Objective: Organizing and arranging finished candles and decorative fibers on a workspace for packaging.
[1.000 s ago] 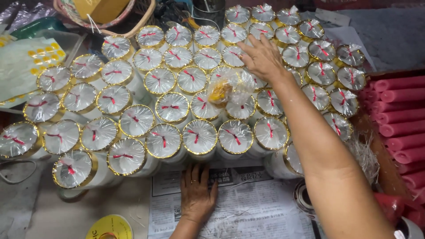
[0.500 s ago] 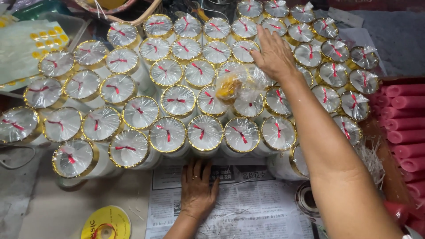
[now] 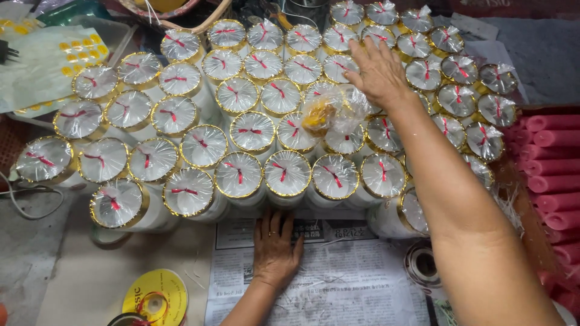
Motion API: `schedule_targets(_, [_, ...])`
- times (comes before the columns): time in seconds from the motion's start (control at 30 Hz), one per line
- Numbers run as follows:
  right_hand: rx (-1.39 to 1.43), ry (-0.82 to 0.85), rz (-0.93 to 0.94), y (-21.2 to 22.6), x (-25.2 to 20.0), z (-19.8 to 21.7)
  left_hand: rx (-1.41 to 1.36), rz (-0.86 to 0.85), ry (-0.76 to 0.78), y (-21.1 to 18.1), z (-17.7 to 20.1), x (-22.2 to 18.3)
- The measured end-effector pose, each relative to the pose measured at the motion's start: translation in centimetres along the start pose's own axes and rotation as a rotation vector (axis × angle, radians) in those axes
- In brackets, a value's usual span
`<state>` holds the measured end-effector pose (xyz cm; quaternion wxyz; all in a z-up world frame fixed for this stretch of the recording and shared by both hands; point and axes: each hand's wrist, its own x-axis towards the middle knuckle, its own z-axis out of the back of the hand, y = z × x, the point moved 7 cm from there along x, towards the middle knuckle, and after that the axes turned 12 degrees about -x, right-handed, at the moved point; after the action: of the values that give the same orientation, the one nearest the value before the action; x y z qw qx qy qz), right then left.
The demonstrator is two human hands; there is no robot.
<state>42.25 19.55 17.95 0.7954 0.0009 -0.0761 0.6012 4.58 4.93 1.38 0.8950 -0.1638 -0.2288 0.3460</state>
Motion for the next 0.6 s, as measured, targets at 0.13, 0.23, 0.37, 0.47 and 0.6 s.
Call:
schedule_targets(0.13, [0.082, 0.053, 0.036, 2.1, -2.1, 2.1, -0.008, 0.021, 0.039, -0.1, 0.0, 0.0])
schedule_targets(0.23, [0.289, 0.232, -0.116, 5.7, -5.7, 6.6, -0.033, 0.028, 0.02, -0.3, 0.5, 0.3])
schedule_targets(0.37, [0.53, 0.159, -0.25, 5.3, -5.7, 7.6, -0.055, 0.013, 0.0, -0.4, 0.9, 0.3])
schedule_targets(0.47, [0.566, 0.016, -0.041, 7.2, -6.0, 10.9, -0.065, 0.006, -0.005, -0.5, 0.9, 0.4])
schedule_targets(0.6, [0.14, 0.063, 0.351, 15.6, -9.1, 13.0, -0.077, 0.008, 0.022, -0.5, 1.0, 0.4])
